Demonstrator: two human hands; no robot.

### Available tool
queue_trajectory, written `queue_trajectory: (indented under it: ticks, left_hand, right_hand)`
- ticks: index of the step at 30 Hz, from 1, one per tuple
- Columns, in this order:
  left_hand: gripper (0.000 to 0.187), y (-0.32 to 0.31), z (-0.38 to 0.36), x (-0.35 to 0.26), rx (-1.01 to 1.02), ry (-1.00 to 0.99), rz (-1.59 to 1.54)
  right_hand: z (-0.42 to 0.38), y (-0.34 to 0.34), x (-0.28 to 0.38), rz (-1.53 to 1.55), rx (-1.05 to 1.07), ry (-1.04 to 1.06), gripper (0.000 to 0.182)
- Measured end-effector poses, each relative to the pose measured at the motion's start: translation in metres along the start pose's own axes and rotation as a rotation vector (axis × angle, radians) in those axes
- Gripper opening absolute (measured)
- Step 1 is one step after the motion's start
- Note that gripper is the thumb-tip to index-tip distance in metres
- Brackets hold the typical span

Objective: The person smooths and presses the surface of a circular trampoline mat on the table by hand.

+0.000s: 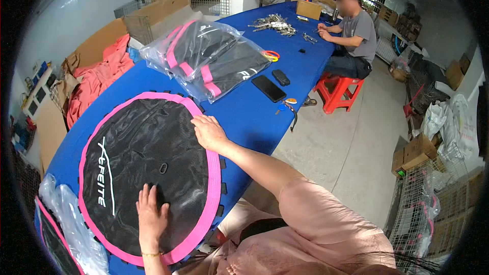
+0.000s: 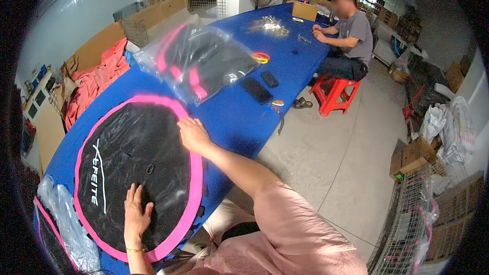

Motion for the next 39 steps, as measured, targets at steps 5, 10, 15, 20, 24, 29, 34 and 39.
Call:
queue_trajectory:
  ticks: [5, 10, 15, 20, 24, 29, 34, 39]
  left_hand:
    - [0.063, 0.000, -0.015, 0.072, -0.057, 0.206, 0.006]
    - [0.037, -0.006, -0.001, 0.116, -0.147, 0.145, -0.200]
    - [0.027, 0.004, 0.002, 0.106, -0.225, 0.045, -0.062]
    - [0.019, 0.005, 0.000, 0.090, -0.317, 0.009, -0.010]
    - [0.015, -0.001, 0.003, 0.092, -0.398, -0.017, 0.028]
    - [0.013, 0.003, 0.005, 0.094, -0.425, 0.004, -0.022]
    - [0.010, 0.002, 0.006, 0.094, -0.456, -0.011, -0.055]
    - [0.009, 0.003, 0.005, 0.096, -0.485, -0.030, -0.075]
  right_hand:
    - [0.002, 0.003, 0.006, -0.108, 0.049, 0.020, 0.032]
    - [0.012, -0.001, 0.010, -0.260, 0.189, 0.057, 0.026]
    - [0.035, -0.014, 0.023, -0.483, 0.365, 0.001, 0.020]
    - [0.041, -0.033, 0.042, -0.281, 0.319, -0.055, 0.025]
    - [0.027, -0.050, 0.052, -0.280, 0.238, -0.029, 0.032]
    - [0.019, -0.048, 0.060, -0.319, 0.144, -0.016, 0.035]
    - [0.019, -0.043, 0.062, -0.312, 0.119, -0.008, 0.035]
    - [0.018, -0.043, 0.063, -0.324, 0.127, -0.016, 0.036]
Point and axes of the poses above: each hand's wrist, its own z-axis towards the middle knuckle, its own y-axis out of the back of the hand, x = y × z, the point moved 5 cm from there along z, towards the middle knuckle, and after that the axes turned 3 degrees about y, right-handed, at the moved point
